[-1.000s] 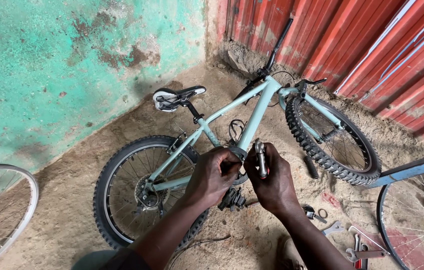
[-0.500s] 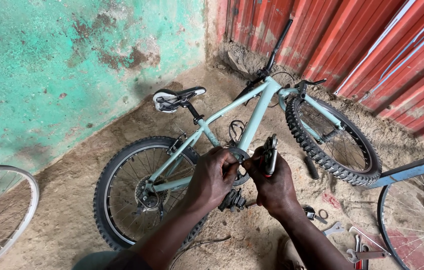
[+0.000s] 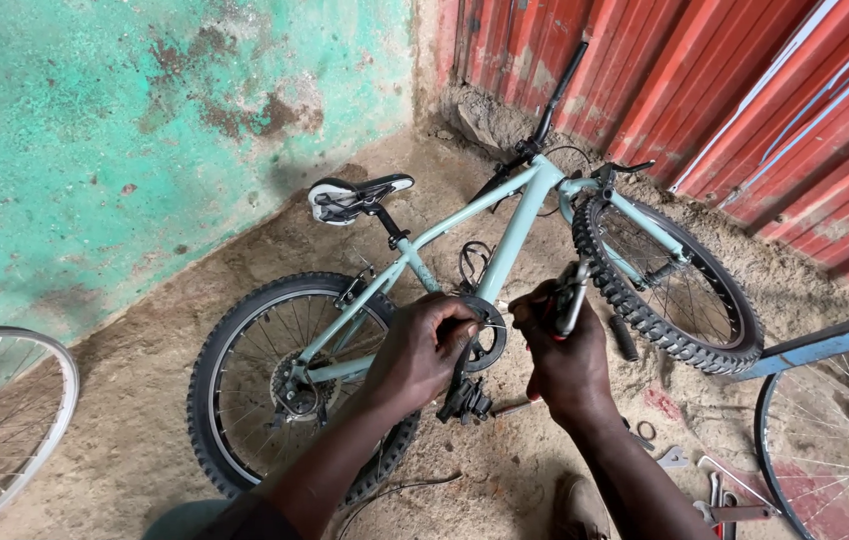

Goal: Repairing a bicycle shifter by threading and adjusting the shifter cable using pliers.

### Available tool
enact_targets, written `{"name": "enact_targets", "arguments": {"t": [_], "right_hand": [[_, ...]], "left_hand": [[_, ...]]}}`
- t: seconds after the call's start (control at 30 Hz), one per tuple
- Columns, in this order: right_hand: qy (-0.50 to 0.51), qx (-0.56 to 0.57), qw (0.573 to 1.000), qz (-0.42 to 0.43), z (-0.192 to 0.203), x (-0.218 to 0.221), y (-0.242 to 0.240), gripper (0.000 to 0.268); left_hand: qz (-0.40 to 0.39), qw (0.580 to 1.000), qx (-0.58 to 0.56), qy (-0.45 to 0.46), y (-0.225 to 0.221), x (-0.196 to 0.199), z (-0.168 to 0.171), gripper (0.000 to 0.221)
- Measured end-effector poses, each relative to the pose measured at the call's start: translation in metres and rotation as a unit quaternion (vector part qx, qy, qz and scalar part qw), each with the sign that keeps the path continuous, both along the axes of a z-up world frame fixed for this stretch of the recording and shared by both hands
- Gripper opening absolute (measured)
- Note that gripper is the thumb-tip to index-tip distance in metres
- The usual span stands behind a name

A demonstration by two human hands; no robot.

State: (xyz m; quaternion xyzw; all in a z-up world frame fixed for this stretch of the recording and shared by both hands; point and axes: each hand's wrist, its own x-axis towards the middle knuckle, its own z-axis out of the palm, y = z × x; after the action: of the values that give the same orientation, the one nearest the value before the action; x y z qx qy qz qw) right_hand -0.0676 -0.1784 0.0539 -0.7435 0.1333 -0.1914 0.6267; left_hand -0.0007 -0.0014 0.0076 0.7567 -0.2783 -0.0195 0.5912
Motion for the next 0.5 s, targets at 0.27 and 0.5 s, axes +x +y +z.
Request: {"name": "enact_targets", "arguments": {"t": [0.27,0.5], "right_hand": [[0.037,0.128,0.991,0.025,-0.009,0.014,0.0,0.038],[0.051,0.072,0.996,0.018,0.004,0.004,0.0,0.033]], "left_hand": [[-0.006,0.996,-0.081,0.047,-0.001,0.006,-0.005,0.01],[-0.008,0.975,-0.168,0.146,-0.005,0.001,0.001,0.014]]}}
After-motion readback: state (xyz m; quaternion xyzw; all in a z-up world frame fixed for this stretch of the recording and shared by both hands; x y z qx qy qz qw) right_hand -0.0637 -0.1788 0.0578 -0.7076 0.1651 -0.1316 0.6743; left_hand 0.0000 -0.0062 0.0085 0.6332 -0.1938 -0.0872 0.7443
